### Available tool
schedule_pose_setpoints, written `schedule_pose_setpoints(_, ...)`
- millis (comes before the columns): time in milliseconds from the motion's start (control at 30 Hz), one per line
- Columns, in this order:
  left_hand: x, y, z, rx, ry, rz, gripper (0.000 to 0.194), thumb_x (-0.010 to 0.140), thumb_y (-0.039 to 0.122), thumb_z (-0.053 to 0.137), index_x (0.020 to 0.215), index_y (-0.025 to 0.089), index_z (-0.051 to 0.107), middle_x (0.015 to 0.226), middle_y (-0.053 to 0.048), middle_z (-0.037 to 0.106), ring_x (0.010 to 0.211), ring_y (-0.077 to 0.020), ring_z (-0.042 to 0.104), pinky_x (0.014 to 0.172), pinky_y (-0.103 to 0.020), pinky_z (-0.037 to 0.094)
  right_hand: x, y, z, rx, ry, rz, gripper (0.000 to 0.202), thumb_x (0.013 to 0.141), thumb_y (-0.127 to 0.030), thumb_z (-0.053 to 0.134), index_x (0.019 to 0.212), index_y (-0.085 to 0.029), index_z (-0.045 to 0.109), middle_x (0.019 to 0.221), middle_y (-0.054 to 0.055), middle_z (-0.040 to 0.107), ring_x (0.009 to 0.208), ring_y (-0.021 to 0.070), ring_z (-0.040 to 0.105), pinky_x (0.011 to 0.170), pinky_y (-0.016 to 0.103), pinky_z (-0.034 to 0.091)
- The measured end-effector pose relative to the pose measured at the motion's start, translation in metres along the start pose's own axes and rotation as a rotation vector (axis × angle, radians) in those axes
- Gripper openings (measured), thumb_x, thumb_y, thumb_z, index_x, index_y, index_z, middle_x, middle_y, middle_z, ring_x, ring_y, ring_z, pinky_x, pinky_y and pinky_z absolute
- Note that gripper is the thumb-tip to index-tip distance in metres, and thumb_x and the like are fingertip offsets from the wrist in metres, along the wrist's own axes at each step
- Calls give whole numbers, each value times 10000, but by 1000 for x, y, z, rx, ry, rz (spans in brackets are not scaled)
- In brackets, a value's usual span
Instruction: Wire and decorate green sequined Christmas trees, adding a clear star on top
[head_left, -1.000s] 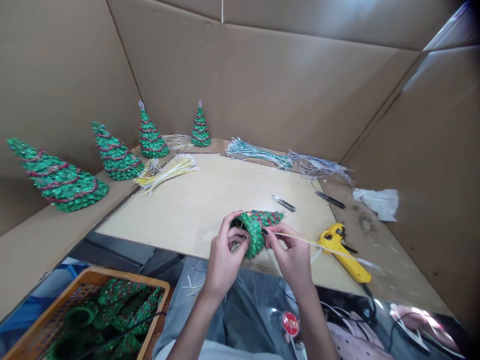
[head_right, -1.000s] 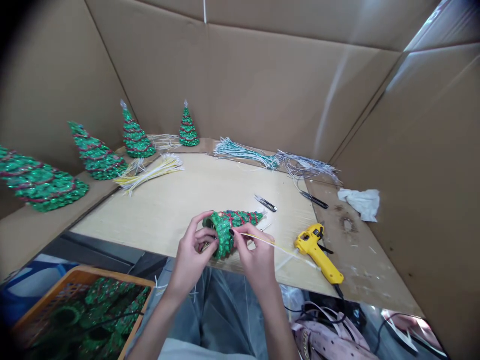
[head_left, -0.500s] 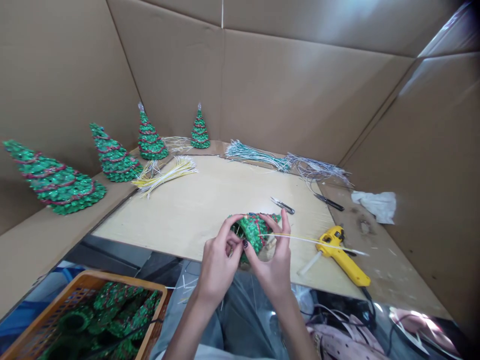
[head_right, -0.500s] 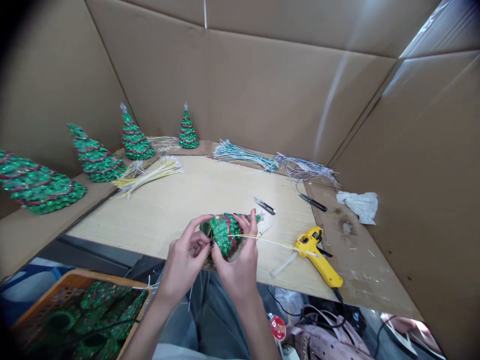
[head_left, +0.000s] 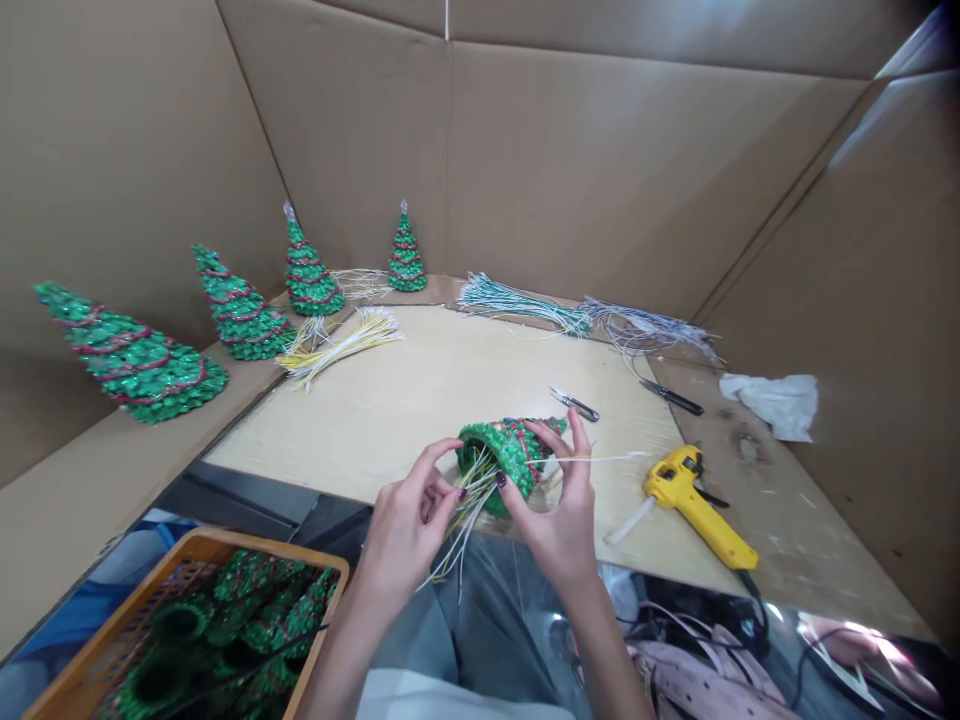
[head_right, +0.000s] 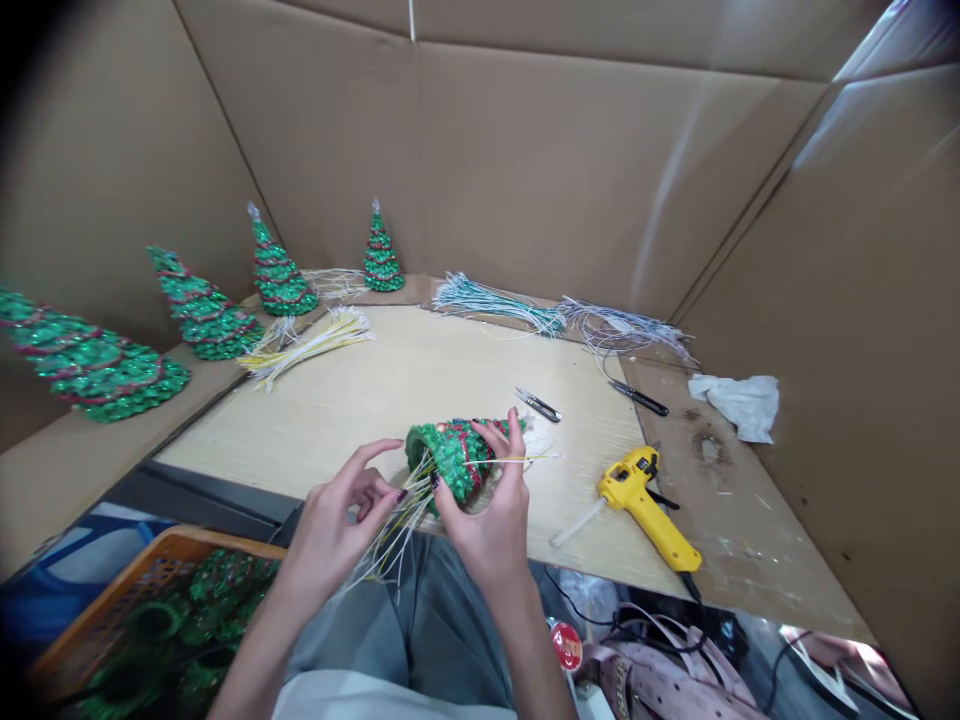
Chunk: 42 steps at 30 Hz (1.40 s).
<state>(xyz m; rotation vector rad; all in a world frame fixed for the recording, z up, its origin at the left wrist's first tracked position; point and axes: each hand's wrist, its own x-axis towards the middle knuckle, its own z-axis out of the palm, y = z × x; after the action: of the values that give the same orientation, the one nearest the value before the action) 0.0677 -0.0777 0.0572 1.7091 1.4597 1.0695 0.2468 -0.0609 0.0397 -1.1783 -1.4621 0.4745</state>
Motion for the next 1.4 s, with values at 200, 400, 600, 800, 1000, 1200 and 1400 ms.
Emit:
schedule_pose_setpoints(200,-16,-13,-26,19,-19,-31,336,949,288,561,1284,260,565,761,45,664,677,-132,634,660,-226,471,1,2,1,54,-8,1,850,821,-210,697,1558,-198,274,1364,140,616,1324,279,546,1146,515,408)
schedule_pose_setpoints(400,-17,3,-16,208,-34,27,247,975,244,474,1109,263,681,970,-3,717,809,-162,670,749,-280,471,0,5,2,41,-18,-16,816,820,-221,699,1536,-194,307,1355,145,613,1315,283,545,1146,527,403)
schedule_pose_setpoints(600,-10,15,-6,386,-39,-10,175,942,246,529,978,259,700,971,-1,734,897,-222,680,775,-330,444,1,7,4,33,-11,-43,792,824,-220,693,1526,-189,327,1376,146,593,1328,269,537,1141,505,420)
schedule_pose_setpoints(800,-1,20,1,433,-115,-11,139,955,236,553,879,232,669,853,9,707,798,-201,658,711,-302,402,2,7,4,35,-13,-49,769,825,-229,697,1508,-203,345,1365,136,596,1310,269,542,1137,512,421)
schedule_pose_setpoints(1000,-4,9,-1,334,-130,80,222,1000,274,493,811,220,597,783,32,667,706,-149,626,681,-265,389,2,6,2,21,-29,-34,790,815,-256,717,1507,-206,337,1358,137,603,1306,280,545,1148,529,407)
schedule_pose_setpoints(1200,-17,-19,-27,387,-93,77,294,1000,352,468,760,218,573,684,25,614,622,-148,583,636,-256,386,7,6,-4,31,-15,-4,746,798,-229,710,1466,-213,378,1350,135,613,1306,282,559,1136,512,433)
schedule_pose_setpoints(1400,-28,-21,-32,402,-219,-35,272,988,390,458,836,241,626,761,16,675,680,-172,627,662,-271,410,10,10,-6,24,-15,-22,717,796,-213,705,1445,-230,400,1365,132,598,1289,280,564,1146,528,417)
